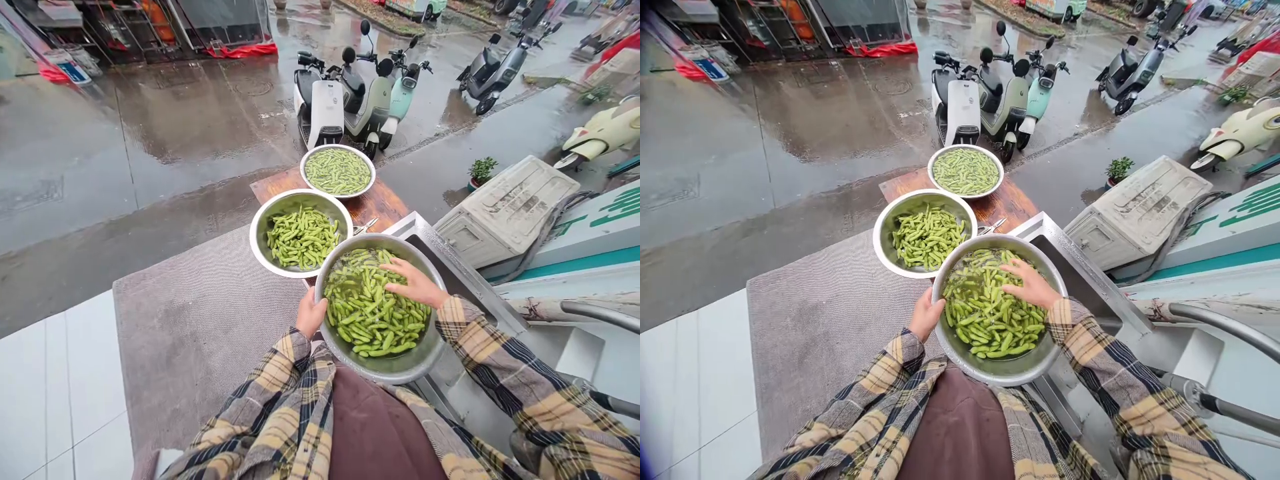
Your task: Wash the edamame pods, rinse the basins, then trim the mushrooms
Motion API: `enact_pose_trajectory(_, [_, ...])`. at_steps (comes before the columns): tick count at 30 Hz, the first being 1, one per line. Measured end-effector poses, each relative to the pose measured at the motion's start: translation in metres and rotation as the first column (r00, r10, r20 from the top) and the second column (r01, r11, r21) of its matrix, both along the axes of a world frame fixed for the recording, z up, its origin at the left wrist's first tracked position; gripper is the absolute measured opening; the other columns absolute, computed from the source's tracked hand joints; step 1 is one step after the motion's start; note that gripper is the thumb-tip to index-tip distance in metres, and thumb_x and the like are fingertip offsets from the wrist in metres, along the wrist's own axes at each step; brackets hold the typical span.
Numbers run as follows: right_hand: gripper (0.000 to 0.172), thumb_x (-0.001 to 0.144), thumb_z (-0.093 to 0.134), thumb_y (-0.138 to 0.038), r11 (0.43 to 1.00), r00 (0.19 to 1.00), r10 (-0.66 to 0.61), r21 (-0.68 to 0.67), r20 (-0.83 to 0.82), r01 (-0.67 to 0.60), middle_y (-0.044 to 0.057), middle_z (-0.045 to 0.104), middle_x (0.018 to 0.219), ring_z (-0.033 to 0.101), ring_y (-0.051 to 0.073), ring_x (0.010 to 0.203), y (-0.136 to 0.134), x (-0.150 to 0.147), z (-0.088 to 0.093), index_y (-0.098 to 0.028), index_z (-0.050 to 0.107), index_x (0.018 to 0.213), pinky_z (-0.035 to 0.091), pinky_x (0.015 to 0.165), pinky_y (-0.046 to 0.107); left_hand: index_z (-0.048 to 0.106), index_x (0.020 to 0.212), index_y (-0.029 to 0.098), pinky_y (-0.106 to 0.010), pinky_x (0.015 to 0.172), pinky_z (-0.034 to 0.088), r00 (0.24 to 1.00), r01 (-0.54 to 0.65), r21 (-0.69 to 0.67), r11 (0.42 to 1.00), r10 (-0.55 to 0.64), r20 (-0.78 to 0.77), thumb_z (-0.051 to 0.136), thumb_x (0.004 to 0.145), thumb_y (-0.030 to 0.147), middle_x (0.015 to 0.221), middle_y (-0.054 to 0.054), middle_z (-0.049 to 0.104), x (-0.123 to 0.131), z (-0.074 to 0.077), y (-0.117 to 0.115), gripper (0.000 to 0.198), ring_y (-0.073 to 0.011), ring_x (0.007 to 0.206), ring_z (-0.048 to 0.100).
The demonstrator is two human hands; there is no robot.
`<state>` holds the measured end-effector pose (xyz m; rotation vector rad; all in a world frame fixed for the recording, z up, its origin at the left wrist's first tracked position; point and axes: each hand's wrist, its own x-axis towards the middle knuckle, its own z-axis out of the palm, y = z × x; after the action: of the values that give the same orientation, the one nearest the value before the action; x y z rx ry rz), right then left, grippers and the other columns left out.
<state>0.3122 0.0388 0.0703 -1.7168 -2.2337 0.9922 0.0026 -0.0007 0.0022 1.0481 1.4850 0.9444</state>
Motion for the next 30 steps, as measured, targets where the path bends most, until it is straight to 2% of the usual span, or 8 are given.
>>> enact_pose_trajectory(3, [0.078,0.086,0.047,-0.065,0.978,0.978,-0.205,-0.017,0.044,0.206,0.013,0.031,0.156,0.025,0.031,0.146,0.004,0.028,-0.018,-0.022,0.034,0.150,0.026,0.116,0.048,0.064,0.088,0.016,-0.028,0.072,0.046,1.000,-0.005,0.006,1.000,0.005,0.009,0.056,0.065,0.022,0.079,-0.001,0.065,0.000,0.001,0.000,0.025,-0.0175,0.075,0.057])
enact_pose_trajectory(6, [0.089,0.086,0.039,-0.071,0.951,0.973,-0.228,-0.210,0.028,0.229,0.014,0.023,0.160,0.016,0.030,0.149,0.012,0.012,-0.034,-0.021,0.017,0.155,0.021,0.118,0.050,0.064,0.088,0.016,-0.028,0.070,0.045,1.000,-0.005,0.007,1.000,0.005,0.004,0.057,0.066,0.023,0.076,-0.001,0.064,0.000,0.001,0.000,0.024,-0.0171,0.073,0.056])
enact_pose_trajectory(10, [0.097,0.080,0.046,-0.077,0.931,0.997,-0.070,-0.362,-0.037,0.052,0.013,0.012,0.163,0.004,0.033,0.150,0.006,-0.039,-0.031,-0.028,0.011,0.156,0.015,0.117,0.057,0.064,0.084,0.016,-0.027,0.070,0.046,0.999,-0.033,-0.008,0.999,0.033,0.002,0.060,0.064,0.022,0.074,-0.001,0.063,0.000,0.000,-0.001,0.021,-0.0168,0.072,0.055])
enact_pose_trajectory(14, [0.112,0.065,0.069,-0.073,0.920,0.988,0.121,-0.362,-0.101,-0.150,0.013,0.002,0.163,0.010,0.038,0.148,-0.026,-0.078,-0.017,-0.036,0.013,0.154,0.022,0.114,0.056,0.065,0.089,0.016,-0.028,0.073,0.047,0.999,-0.035,-0.001,0.999,0.035,0.014,0.059,0.066,0.023,0.080,-0.002,0.065,0.001,-0.001,-0.002,0.025,-0.0173,0.076,0.057])
enact_pose_trajectory(18, [0.120,0.057,0.083,-0.058,0.949,0.980,0.199,-0.249,0.000,-0.193,0.013,-0.001,0.162,0.015,0.042,0.146,-0.060,-0.105,-0.018,-0.040,0.014,0.153,0.027,0.111,0.056,0.065,0.092,0.015,-0.029,0.074,0.048,0.998,-0.025,0.000,1.000,0.025,0.051,0.059,0.067,0.025,0.080,-0.001,0.066,0.002,-0.001,-0.003,0.027,-0.0172,0.076,0.059])
enact_pose_trajectory(21, [0.120,0.056,0.087,-0.047,0.973,0.978,0.172,-0.174,0.116,-0.150,0.013,0.003,0.161,0.028,0.045,0.139,-0.065,-0.120,-0.024,-0.042,0.016,0.152,0.033,0.106,0.057,0.064,0.096,0.015,-0.030,0.076,0.049,0.996,-0.020,0.007,1.000,0.019,0.082,0.059,0.068,0.025,0.084,-0.002,0.067,0.003,-0.002,-0.002,0.030,-0.0171,0.077,0.060])
enact_pose_trajectory(24, [0.108,0.057,0.086,-0.041,0.989,0.978,0.102,-0.127,0.182,-0.079,0.014,0.015,0.156,0.045,0.041,0.126,-0.057,-0.130,-0.028,-0.041,0.029,0.149,0.040,0.099,0.051,0.063,0.100,0.015,-0.030,0.078,0.050,0.994,-0.030,0.006,1.000,0.029,0.107,0.060,0.067,0.026,0.088,-0.003,0.068,0.003,-0.002,0.000,0.035,-0.0182,0.081,0.061])
enact_pose_trajectory(30, [0.051,0.065,0.077,-0.032,0.997,0.994,-0.018,-0.077,0.106,0.026,0.007,0.044,0.133,0.061,0.023,0.095,-0.048,-0.123,-0.027,-0.032,0.063,0.115,0.046,0.085,0.037,0.064,0.099,0.016,-0.030,0.075,0.050,0.996,-0.001,0.002,1.000,0.001,0.088,0.062,0.066,0.028,0.088,-0.004,0.069,0.003,0.000,0.006,0.036,-0.0187,0.080,0.061])
